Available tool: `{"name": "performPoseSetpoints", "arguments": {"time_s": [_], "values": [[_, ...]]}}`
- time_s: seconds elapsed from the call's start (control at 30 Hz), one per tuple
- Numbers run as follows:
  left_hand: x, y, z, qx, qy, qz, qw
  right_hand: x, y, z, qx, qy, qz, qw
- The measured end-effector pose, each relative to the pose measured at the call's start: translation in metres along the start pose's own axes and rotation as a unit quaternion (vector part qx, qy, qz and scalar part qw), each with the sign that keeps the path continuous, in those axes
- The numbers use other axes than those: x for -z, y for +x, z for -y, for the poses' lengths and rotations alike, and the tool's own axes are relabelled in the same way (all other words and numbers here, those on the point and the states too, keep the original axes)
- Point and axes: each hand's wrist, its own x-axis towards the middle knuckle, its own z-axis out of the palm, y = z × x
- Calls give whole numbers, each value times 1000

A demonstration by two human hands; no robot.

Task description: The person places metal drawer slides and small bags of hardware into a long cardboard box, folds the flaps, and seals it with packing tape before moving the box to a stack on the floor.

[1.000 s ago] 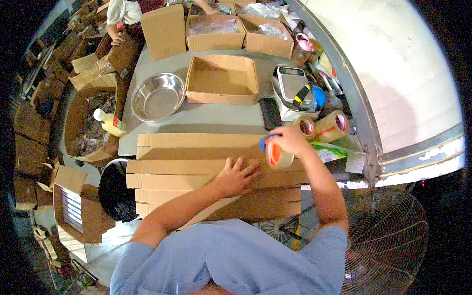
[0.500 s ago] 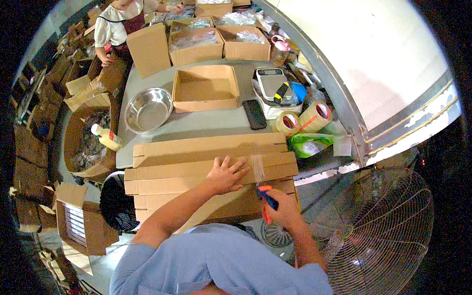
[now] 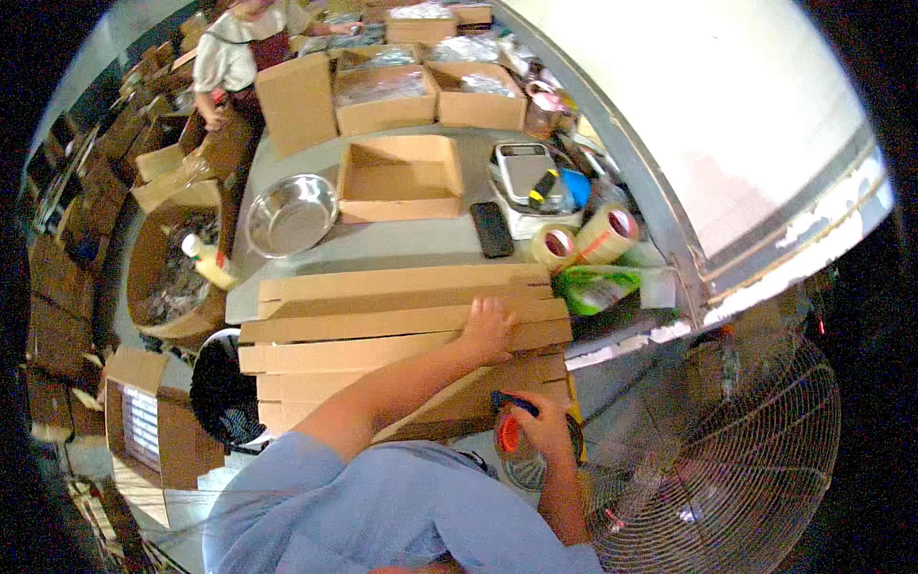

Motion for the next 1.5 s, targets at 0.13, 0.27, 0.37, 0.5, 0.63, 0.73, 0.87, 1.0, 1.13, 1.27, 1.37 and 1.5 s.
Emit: {"name": "performPoseSetpoints", "arguments": {"time_s": [0.13,0.27,0.37,0.5,0.63,0.73,0.87,1.0,1.13,1.27,1.37,1.5], "values": [[-23,-2,4,0,3,-75,997,-22,-11,29,2,-22,-37,999],[-24,-78,66,-64,3,-122,990,-46,2,48,83,-76,-16,993],[-13,-159,142,-42,-5,-31,999,-72,26,91,54,-164,119,978],[-9,-253,224,-11,14,-40,999,-119,65,178,195,-71,125,970],[-20,-276,250,-28,20,-105,994,-192,113,230,247,-89,-61,963],[-23,-277,251,-36,13,-143,989,-223,130,226,207,-212,-57,953],[-22,-279,252,-31,-12,-150,988,-231,127,229,124,-214,-36,968],[-28,-281,260,-39,-15,-170,985,-232,73,213,178,-181,-1,967],[-30,-281,255,-27,-8,-158,987,-232,8,177,213,-178,-18,960],[-17,-274,243,-20,-9,-149,989,-239,31,152,122,-107,-28,986],[-24,-255,232,1,-32,-138,990,-227,47,157,74,-104,42,991],[-18,-227,209,20,-43,-74,996,-178,33,195,85,-109,60,989]]}}
